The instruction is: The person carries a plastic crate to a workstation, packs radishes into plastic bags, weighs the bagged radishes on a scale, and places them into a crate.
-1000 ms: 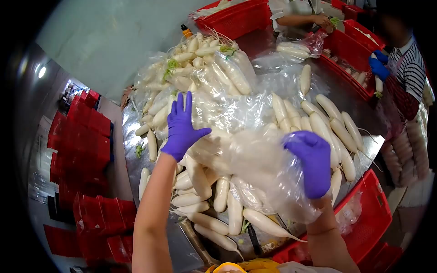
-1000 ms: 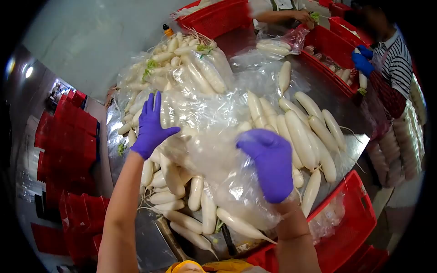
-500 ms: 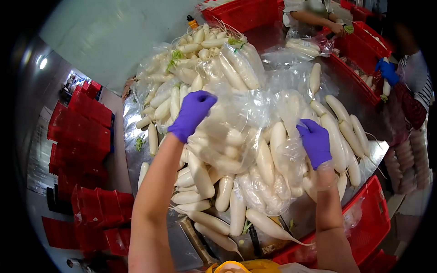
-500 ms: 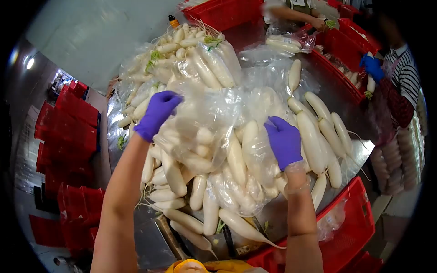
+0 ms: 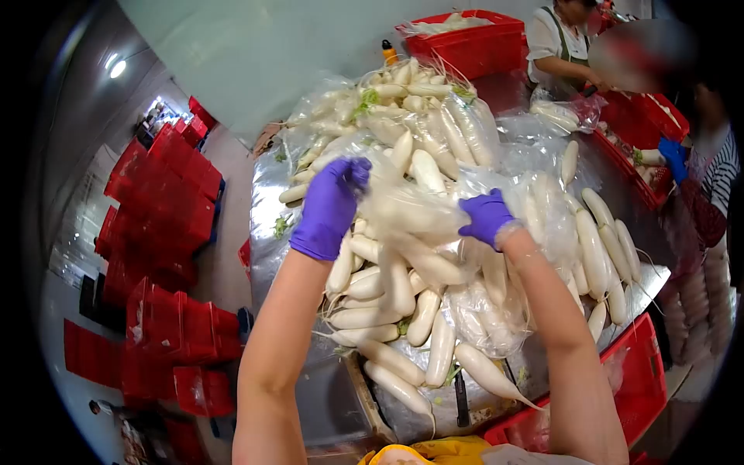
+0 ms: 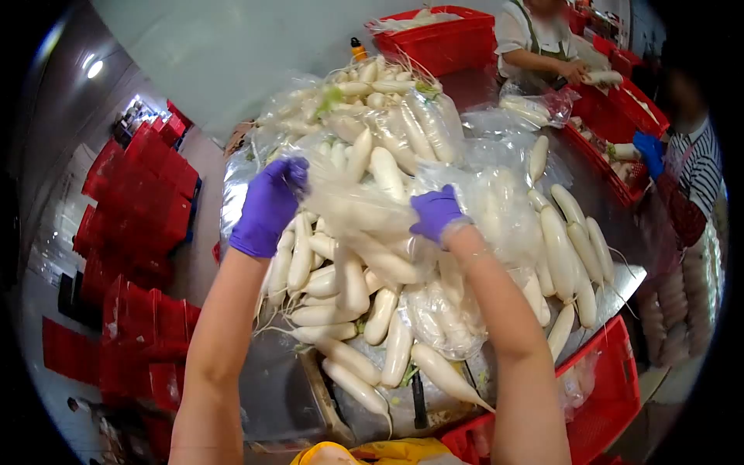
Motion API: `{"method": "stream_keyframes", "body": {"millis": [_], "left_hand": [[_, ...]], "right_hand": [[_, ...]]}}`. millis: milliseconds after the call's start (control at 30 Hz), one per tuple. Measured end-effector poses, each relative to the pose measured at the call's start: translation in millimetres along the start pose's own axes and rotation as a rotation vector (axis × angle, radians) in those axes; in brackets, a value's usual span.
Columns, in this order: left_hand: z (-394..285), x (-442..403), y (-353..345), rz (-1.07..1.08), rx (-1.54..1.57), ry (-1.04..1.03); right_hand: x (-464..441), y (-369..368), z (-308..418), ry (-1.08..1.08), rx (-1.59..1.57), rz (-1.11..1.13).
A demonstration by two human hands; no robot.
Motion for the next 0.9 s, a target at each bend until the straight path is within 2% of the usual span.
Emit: {"method": "stream_keyframes", "body": {"millis": [33, 100, 167, 200, 267, 300, 333, 367, 400, 433, 567, 633, 700, 767, 833, 900], "left_hand": [[-13, 7, 10, 0.008, 0.049, -0.032], [-35, 31, 24, 0.007, 0.104, -0.100], [-58, 63, 26, 0.065, 0.191, -0.050], [-74, 85, 17, 0.016, 0.164, -0.098], [-116, 132, 11, -0.046, 0.022, -0.237], [-133, 156, 12, -0.042, -0.015, -0.288], [-152, 182, 8, -0.084, -0.214, -0.374], [-169, 205, 10, -0.125, -0.411, -0.448], [-184, 221, 27, -0.024, -0.277, -0.338], [-194, 245, 28, -0.092, -0.404, -0.405], [-202, 324, 81, -0.192, -0.382, -0.392], [-187, 365, 107, -0.253, -0.324, -0.361], [-172, 411, 122, -0.271, -0.478, -0.330], [-146, 456, 130, -0.313, -0.501, -0.285], [-126, 499, 135, -0.502, -0.574, -0.243], [-120, 543, 135, -0.557, -0.682, -0.200]], "right_hand": [[7, 1, -2, -0.004, -0.004, -0.118], [29, 40, 27, 0.029, 0.012, -0.112], [52, 64, 60, 0.104, 0.118, -0.199], [64, 77, 78, 0.141, 0.106, -0.237], [78, 103, 116, 0.212, 0.108, -0.289], [87, 115, 135, 0.278, -0.020, -0.385], [97, 120, 151, 0.333, -0.159, -0.464], [100, 127, 172, 0.438, -0.169, -0.558], [104, 133, 194, 0.454, -0.202, -0.548], [108, 137, 215, 0.465, -0.235, -0.534], [115, 108, 289, 0.626, -0.045, -0.538], [118, 76, 316, 0.682, -0.058, -0.490], [140, 63, 349, 0.731, 0.007, -0.462], [156, 43, 371, 0.754, -0.018, -0.294], [174, 27, 376, 0.761, -0.058, -0.325], [197, 21, 382, 0.714, 0.032, -0.302]]}}
Point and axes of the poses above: each hand's wrist, its own x-axis away from the middle knuckle, its own y-axis out of the back of the hand, z = x × y, the point moved 3 cm from there along -x, towards the middle knuckle, and after that the axes turned 7 degrees about z, right-handed, at the moved point
